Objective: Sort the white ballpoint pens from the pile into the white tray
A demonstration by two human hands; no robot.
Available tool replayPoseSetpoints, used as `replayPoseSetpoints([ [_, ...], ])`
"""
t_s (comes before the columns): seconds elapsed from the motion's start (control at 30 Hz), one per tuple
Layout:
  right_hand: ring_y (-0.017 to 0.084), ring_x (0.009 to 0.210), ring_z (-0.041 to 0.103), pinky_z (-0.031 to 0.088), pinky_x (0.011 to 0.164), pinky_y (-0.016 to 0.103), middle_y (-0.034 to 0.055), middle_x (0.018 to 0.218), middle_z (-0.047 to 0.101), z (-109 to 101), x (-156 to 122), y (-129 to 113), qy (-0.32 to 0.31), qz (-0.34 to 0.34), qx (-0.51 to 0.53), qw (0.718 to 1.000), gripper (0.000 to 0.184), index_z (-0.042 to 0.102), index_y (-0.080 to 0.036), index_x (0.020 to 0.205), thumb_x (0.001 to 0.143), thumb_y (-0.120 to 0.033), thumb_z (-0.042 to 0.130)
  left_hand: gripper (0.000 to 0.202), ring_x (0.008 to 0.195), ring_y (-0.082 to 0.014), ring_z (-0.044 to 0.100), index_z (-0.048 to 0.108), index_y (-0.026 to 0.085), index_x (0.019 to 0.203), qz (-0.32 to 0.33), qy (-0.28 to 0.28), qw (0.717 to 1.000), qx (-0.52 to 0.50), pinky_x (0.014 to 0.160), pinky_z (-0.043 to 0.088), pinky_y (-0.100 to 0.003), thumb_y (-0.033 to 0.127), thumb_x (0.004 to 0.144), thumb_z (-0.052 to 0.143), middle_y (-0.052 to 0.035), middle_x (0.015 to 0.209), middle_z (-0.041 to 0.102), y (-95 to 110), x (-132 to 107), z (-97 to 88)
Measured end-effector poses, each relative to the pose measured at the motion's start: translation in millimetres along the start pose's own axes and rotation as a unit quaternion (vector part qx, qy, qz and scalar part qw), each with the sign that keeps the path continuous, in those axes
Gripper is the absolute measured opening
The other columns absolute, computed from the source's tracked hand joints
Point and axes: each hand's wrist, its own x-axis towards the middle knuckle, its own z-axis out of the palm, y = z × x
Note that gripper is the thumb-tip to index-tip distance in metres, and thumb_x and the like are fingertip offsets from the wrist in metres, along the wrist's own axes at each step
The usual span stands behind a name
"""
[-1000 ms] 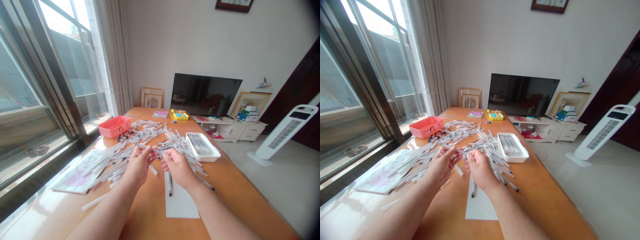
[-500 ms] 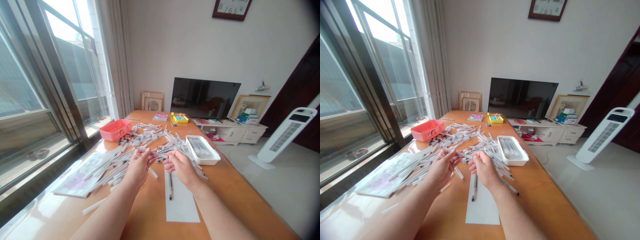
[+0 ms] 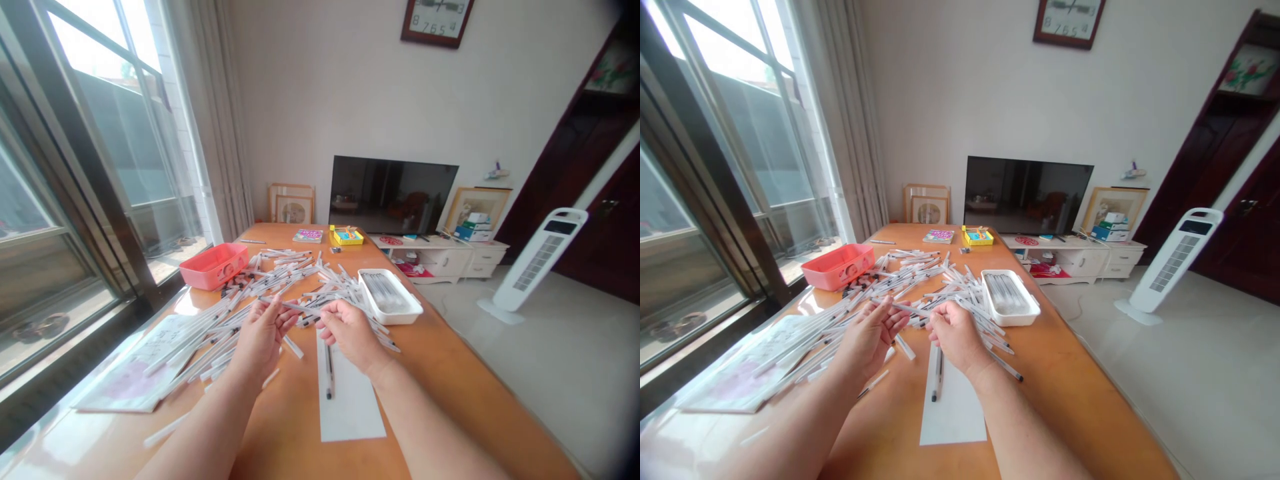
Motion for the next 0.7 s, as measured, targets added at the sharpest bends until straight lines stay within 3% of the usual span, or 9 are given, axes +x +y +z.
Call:
replayPoseSetpoints([
  [0.13,0.014,0.062,0.064,0.050,0.055,0.024,0.0032,0.078,0.072,-4,0,-2,0.011,-0.005,0.013,1.000,0.020,0.062,-0.019,0.090,0.086,-0.039,0.060,0.021,0.072,-0.0133,0.072,0.054,0.019,0.097,0.018,0.009,1.000,-0.009,0.072,0.060,-0.025,0.024,0.086,0.071,-0.0066,0.089,0.073,4,5,-2.9],
  [0.33,0.014,0.062,0.063,0.049,0.054,0.023,0.0033,0.079,0.072,-9,3,-3,0.037,-0.002,0.024,0.999,0.018,0.061,-0.019,0.088,0.083,-0.036,0.060,0.028,0.075,-0.0157,0.073,0.059,0.019,0.110,0.015,0.006,1.000,0.010,0.072,0.060,-0.026,0.022,0.085,0.071,-0.0048,0.084,0.072,4,7,-6.2],
  [0.7,0.015,0.060,0.064,0.046,0.053,0.024,0.0026,0.077,0.073,-16,7,-12,0.075,-0.035,-0.012,0.996,0.015,0.062,-0.019,0.085,0.083,-0.034,0.058,0.028,0.083,-0.0206,0.075,0.060,0.017,0.115,0.006,0.022,0.999,0.028,0.074,0.060,-0.029,0.025,0.089,0.067,-0.0123,0.094,0.075,4,9,-7.4],
])
